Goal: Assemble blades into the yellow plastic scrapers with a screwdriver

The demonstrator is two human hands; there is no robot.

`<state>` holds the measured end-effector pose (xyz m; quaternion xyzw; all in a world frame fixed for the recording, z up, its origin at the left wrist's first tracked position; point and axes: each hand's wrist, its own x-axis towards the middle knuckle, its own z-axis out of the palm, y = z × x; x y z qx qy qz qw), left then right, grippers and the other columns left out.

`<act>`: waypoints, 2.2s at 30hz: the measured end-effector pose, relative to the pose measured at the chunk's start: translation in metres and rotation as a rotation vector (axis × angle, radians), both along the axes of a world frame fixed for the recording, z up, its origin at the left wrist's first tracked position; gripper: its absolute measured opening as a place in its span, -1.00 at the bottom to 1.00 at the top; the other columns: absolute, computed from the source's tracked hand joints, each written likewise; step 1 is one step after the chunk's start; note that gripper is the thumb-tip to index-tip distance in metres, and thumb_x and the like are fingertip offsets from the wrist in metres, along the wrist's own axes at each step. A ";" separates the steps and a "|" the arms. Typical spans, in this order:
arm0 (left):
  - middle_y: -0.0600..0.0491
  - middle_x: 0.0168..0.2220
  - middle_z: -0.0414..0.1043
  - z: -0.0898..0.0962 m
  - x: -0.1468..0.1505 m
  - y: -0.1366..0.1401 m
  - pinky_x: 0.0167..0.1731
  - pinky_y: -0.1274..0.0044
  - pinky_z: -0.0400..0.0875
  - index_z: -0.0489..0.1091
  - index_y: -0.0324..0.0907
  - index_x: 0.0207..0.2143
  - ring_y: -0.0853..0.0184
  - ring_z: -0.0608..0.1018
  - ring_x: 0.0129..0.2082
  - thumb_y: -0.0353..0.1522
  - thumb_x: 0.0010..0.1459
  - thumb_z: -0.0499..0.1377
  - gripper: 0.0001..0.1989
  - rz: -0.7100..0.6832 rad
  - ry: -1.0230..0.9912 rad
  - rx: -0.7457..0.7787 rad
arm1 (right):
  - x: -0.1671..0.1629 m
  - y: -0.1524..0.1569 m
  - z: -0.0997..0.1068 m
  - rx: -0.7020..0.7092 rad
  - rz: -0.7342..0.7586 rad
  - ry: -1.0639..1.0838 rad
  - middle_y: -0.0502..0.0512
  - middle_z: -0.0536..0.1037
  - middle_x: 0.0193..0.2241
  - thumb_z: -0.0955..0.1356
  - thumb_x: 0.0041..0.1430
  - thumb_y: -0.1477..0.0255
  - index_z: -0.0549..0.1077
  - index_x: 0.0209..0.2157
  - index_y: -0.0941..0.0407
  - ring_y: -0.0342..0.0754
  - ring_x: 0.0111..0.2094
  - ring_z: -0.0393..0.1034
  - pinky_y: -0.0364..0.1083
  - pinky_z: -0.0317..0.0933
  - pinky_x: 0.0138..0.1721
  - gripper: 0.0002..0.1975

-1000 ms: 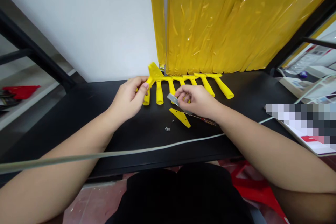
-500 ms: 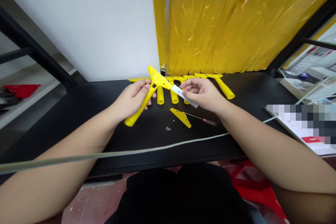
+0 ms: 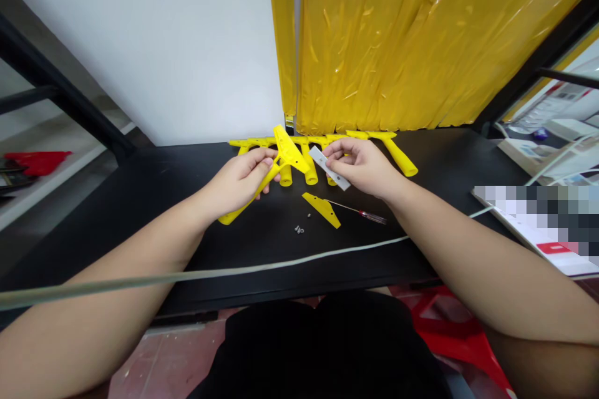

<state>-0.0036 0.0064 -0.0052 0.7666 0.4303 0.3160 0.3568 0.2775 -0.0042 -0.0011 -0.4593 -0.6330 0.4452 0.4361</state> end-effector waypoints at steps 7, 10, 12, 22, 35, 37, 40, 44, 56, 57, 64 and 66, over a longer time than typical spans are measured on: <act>-0.07 -0.18 0.63 0.000 0.006 -0.009 -0.54 0.50 0.55 0.41 -0.16 0.23 0.31 0.59 -0.44 -0.08 0.48 0.06 -0.53 -0.061 0.057 -0.035 | 0.000 0.002 -0.005 0.039 0.057 0.037 0.04 0.59 -0.33 0.49 0.23 0.47 0.48 -0.21 0.12 -0.14 -0.41 0.59 -0.17 0.50 -0.38 -0.85; -0.08 -0.17 0.63 0.003 0.009 -0.014 -0.53 0.49 0.55 0.41 -0.18 0.22 0.30 0.60 -0.43 -0.09 0.48 0.06 -0.54 -0.090 0.096 -0.042 | 0.000 0.003 -0.007 0.060 0.077 0.024 0.05 0.59 -0.30 0.48 0.26 0.45 0.48 -0.20 0.12 -0.16 -0.41 0.57 -0.18 0.48 -0.41 -0.87; -0.08 -0.17 0.63 0.005 0.011 -0.016 -0.53 0.50 0.55 0.40 -0.18 0.22 0.31 0.60 -0.42 -0.10 0.48 0.05 -0.54 -0.100 0.116 -0.051 | -0.001 0.002 -0.007 0.067 0.088 0.020 0.05 0.58 -0.26 0.47 0.28 0.45 0.47 -0.19 0.12 -0.17 -0.41 0.57 -0.18 0.47 -0.43 -0.88; -0.04 -0.19 0.63 0.003 0.009 -0.014 -0.54 0.51 0.53 0.42 -0.15 0.15 0.32 0.59 -0.44 -0.14 0.48 0.05 -0.62 -0.146 0.147 -0.054 | 0.004 0.004 -0.007 0.094 0.193 -0.116 -0.03 0.52 -0.39 0.46 0.25 0.41 0.60 -0.12 0.11 -0.21 -0.52 0.45 -0.22 0.26 -0.57 -0.83; -0.05 -0.21 0.63 0.007 0.008 -0.014 -0.55 0.52 0.53 0.43 -0.13 0.11 0.32 0.59 -0.46 -0.14 0.47 0.05 -0.65 -0.151 0.186 -0.074 | 0.017 0.007 0.002 -0.001 0.159 0.128 -0.04 0.61 -0.39 0.61 -0.03 0.49 0.50 -0.10 0.10 -0.17 -0.44 0.49 -0.15 0.39 -0.39 -0.56; -0.04 -0.21 0.64 0.006 0.008 -0.014 -0.55 0.54 0.52 0.42 -0.13 0.12 0.33 0.58 -0.46 -0.15 0.47 0.06 -0.65 -0.157 0.194 -0.082 | 0.016 0.007 0.003 -0.029 0.142 0.212 -0.06 0.60 -0.42 0.63 -0.08 0.47 0.48 -0.16 0.11 -0.20 -0.45 0.47 -0.19 0.35 -0.42 -0.56; -0.05 -0.21 0.64 0.006 0.007 -0.016 -0.55 0.55 0.51 0.40 -0.14 0.16 0.34 0.58 -0.45 -0.16 0.48 0.06 -0.64 -0.187 0.199 -0.091 | 0.012 0.007 0.002 -0.110 0.150 0.270 -0.08 0.60 -0.49 0.66 -0.12 0.44 0.46 -0.22 0.12 -0.22 -0.50 0.44 -0.21 0.35 -0.45 -0.54; -0.04 -0.22 0.65 0.004 0.007 -0.017 -0.53 0.57 0.52 0.34 -0.14 0.26 0.35 0.59 -0.45 -0.17 0.50 0.06 -0.59 -0.252 0.177 -0.081 | 0.004 0.006 -0.004 -0.218 0.173 0.254 -0.07 0.63 -0.48 0.69 -0.20 0.44 0.42 -0.22 0.09 -0.16 -0.48 0.52 -0.17 0.46 -0.42 -0.45; -0.02 -0.21 0.68 0.003 0.008 -0.018 -0.48 0.53 0.53 0.31 -0.15 0.30 0.37 0.59 -0.48 -0.21 0.49 0.08 -0.58 -0.304 0.191 -0.044 | -0.002 0.004 -0.011 -0.097 0.201 0.154 -0.10 0.58 -0.48 0.66 -0.15 0.47 0.41 -0.27 0.09 -0.17 -0.46 0.49 -0.18 0.44 -0.45 -0.53; -0.03 -0.21 0.68 0.003 0.008 -0.018 -0.48 0.53 0.53 0.32 -0.15 0.29 0.37 0.59 -0.49 -0.21 0.49 0.08 -0.59 -0.306 0.193 -0.042 | -0.002 0.003 -0.011 -0.083 0.197 0.142 -0.10 0.58 -0.47 0.65 -0.14 0.46 0.41 -0.26 0.09 -0.17 -0.46 0.49 -0.18 0.44 -0.45 -0.54; -0.04 -0.20 0.68 0.003 0.009 -0.019 -0.51 0.55 0.52 0.34 -0.18 0.24 0.39 0.59 -0.49 -0.20 0.50 0.08 -0.62 -0.305 0.191 -0.036 | -0.003 0.002 -0.013 -0.040 0.213 0.096 -0.05 0.56 -0.42 0.64 -0.10 0.42 0.45 -0.22 0.10 -0.16 -0.43 0.49 -0.15 0.46 -0.43 -0.56; -0.03 -0.21 0.67 0.002 0.009 -0.019 -0.50 0.55 0.52 0.35 -0.18 0.24 0.39 0.59 -0.50 -0.19 0.50 0.08 -0.61 -0.317 0.181 -0.025 | -0.003 0.002 -0.013 -0.039 0.218 0.091 -0.04 0.57 -0.41 0.64 -0.10 0.42 0.46 -0.23 0.11 -0.15 -0.42 0.50 -0.16 0.47 -0.42 -0.57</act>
